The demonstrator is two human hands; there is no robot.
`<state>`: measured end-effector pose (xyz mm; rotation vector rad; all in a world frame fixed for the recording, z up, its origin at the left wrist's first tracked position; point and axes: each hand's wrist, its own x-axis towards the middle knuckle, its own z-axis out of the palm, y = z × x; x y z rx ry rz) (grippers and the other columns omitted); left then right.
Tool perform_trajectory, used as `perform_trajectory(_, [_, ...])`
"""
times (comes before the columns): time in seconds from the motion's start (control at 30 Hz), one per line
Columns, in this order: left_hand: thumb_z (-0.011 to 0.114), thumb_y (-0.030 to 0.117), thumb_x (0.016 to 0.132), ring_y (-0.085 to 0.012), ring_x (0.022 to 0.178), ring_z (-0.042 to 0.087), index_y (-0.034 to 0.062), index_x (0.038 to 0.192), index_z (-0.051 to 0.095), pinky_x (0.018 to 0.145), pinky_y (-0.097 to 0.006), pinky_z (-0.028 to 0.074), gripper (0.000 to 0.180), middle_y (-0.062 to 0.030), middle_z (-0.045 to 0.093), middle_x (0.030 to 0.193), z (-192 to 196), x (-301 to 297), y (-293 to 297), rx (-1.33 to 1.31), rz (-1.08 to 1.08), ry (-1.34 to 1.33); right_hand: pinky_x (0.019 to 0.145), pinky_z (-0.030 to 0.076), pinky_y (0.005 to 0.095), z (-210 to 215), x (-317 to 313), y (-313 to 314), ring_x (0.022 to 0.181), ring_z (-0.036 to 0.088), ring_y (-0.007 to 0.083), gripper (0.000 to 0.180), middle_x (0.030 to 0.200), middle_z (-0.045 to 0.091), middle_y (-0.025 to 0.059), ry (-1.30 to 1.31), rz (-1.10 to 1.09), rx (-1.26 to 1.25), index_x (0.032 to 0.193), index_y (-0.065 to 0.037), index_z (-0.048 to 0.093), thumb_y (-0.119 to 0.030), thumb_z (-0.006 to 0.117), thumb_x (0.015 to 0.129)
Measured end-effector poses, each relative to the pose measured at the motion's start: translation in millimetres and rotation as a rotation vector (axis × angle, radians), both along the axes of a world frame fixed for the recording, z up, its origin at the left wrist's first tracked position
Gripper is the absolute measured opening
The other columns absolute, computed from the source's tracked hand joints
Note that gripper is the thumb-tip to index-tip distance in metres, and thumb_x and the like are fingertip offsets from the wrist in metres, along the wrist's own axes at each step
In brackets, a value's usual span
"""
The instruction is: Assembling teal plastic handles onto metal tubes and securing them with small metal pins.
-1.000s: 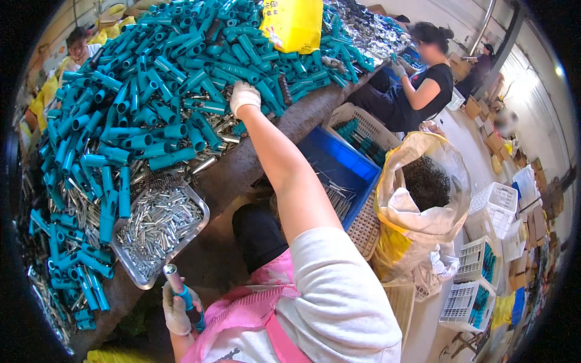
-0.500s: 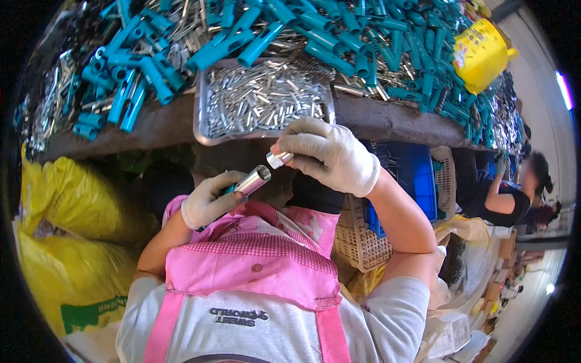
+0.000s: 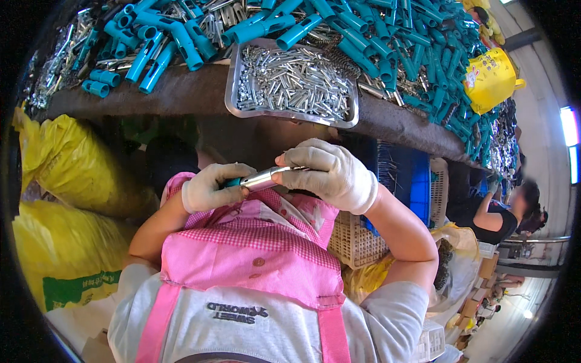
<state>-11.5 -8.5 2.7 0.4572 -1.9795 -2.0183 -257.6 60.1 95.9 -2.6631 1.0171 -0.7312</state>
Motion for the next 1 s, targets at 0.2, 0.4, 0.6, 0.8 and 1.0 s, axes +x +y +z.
perform_trajectory(0.2, [0.065, 0.02, 0.079, -0.031, 0.076, 0.063, 0.0056, 0.107, 0.059, 0.066, -0.036, 0.051, 0.032, -0.014, 0.064, 0.086, -1, -3, 3, -0.636, 0.269, 0.047, 0.068, 0.051, 0.0372, -3, 4, 8, 0.081, 0.062, 0.0306, 0.038, 0.099, 0.06, 0.0118, 0.1, -0.304, 0.379, 0.108, -0.002, 0.06, -0.005, 0.072, 0.071])
perform_trajectory(0.4, [0.067, 0.022, 0.075, -0.0307, 0.069, 0.062, 0.009, 0.101, 0.059, 0.059, -0.039, 0.05, 0.03, -0.012, 0.063, 0.079, -10, -5, 4, -0.751, 0.334, 0.026, 0.07, 0.049, 0.0365, -10, 7, 10, 0.081, 0.062, 0.0323, 0.032, 0.092, 0.06, 0.0157, -0.155, -0.327, 0.34, 0.108, 0.0, 0.058, -0.008, 0.065, 0.078])
perform_trajectory(0.6, [0.066, 0.023, 0.076, -0.0307, 0.068, 0.062, 0.0091, 0.102, 0.058, 0.058, -0.04, 0.05, 0.031, -0.0114, 0.062, 0.077, -6, -7, 2, -0.878, 0.266, -0.092, 0.071, 0.049, 0.0364, -24, 5, 17, 0.088, 0.06, 0.0324, 0.037, 0.102, 0.057, 0.0152, -0.156, -0.415, 0.547, 0.11, -0.002, 0.057, -0.006, 0.069, 0.075])
perform_trajectory(0.8, [0.065, 0.026, 0.077, -0.0306, 0.068, 0.062, 0.0089, 0.103, 0.057, 0.058, -0.04, 0.05, 0.032, -0.0118, 0.062, 0.076, -14, -13, 5, -0.921, 0.264, -0.122, 0.071, 0.049, 0.0346, -36, 8, 19, 0.082, 0.06, 0.0276, 0.029, 0.097, 0.055, 0.0115, -0.041, -0.417, 0.408, 0.109, -0.003, 0.061, -0.004, 0.064, 0.08])
perform_trajectory(1.0, [0.063, 0.027, 0.081, -0.0346, 0.075, 0.062, 0.0075, 0.106, 0.057, 0.064, -0.042, 0.05, 0.033, -0.0164, 0.064, 0.087, -22, -19, 6, -0.785, 0.238, -0.103, 0.07, 0.05, 0.0342, -34, 5, 12, 0.075, 0.063, 0.027, 0.031, 0.093, 0.058, 0.012, -0.144, -0.442, 0.595, 0.112, 0.0, 0.059, -0.002, 0.06, 0.081])
